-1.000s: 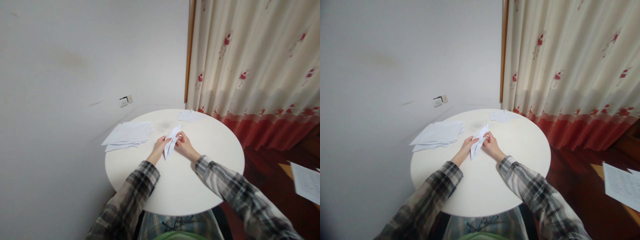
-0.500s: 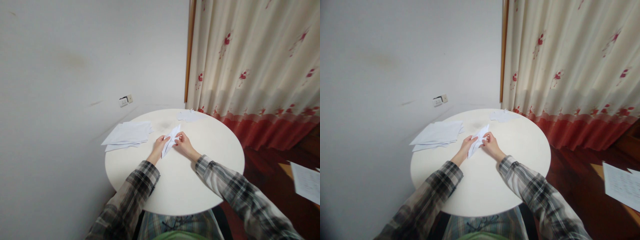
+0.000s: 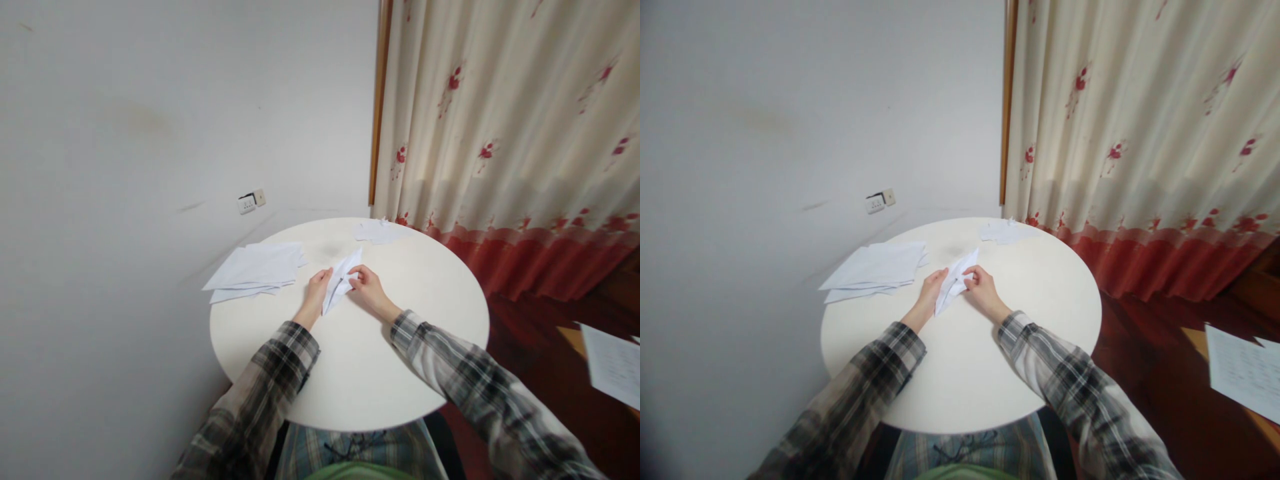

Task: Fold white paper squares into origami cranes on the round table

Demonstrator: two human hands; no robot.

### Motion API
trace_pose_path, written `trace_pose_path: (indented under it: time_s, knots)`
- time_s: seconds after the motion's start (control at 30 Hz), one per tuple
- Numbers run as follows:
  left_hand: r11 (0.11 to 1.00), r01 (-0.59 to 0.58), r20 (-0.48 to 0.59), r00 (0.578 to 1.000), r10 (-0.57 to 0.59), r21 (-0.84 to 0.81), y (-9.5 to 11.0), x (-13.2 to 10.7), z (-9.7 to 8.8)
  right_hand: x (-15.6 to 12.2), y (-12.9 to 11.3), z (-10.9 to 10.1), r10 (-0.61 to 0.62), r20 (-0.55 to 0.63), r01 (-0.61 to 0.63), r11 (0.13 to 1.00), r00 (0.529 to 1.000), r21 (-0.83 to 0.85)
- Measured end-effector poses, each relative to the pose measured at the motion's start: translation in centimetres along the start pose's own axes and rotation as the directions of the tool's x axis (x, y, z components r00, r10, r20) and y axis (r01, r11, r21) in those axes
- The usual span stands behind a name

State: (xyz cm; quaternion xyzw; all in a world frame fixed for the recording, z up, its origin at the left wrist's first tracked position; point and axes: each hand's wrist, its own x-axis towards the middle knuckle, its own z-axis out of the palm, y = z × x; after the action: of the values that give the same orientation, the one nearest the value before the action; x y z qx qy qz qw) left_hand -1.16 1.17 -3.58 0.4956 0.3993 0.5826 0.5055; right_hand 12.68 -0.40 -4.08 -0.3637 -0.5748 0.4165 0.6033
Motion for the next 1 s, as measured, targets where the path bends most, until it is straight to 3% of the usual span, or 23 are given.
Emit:
trace_pose_path:
  time_s: [0.13, 0.27, 0.43, 0.57, 0.7, 0.83, 1.0]
  knots:
    - [0.990, -0.100, -0.013, 0.995, 0.102, 0.099, -0.1, 0.3, 0.0, 0.0, 0.0, 0.0, -0.014, -0.051, 0.012, 0.999, 0.999, -0.040]
    - [0.905, -0.274, 0.073, 0.962, 0.265, 0.327, -0.2, 0.6, 0.0, 0.1, 0.0, -0.1, -0.021, -0.130, 0.006, 0.994, 0.991, -0.110]
    - [0.614, -0.553, 0.255, 0.823, 0.507, 0.563, 0.2, 0.0, 0.0, 0.3, 0.1, -0.4, -0.030, -0.213, -0.008, 0.985, 0.977, -0.174]
    - [0.370, -0.663, 0.363, 0.700, 0.616, 0.651, 1.2, -0.9, 0.2, 0.5, 0.3, -0.7, -0.055, -0.271, -0.012, 0.971, 0.961, -0.240]
    - [0.268, -0.742, 0.480, 0.622, 0.619, 0.615, 1.4, -1.2, 0.4, 0.5, 0.2, -0.8, -0.054, -0.288, -0.024, 0.965, 0.956, -0.262]
    - [0.265, -0.765, 0.558, 0.620, 0.552, 0.587, 0.7, -0.9, 0.4, 0.4, 0.0, -0.7, -0.066, -0.257, -0.009, 0.959, 0.964, -0.282]
    - [0.321, -0.713, 0.566, 0.695, 0.444, 0.624, 0.0, -0.5, 0.1, 0.0, -0.4, -0.4, -0.124, -0.145, 0.075, 0.951, 0.982, -0.300]
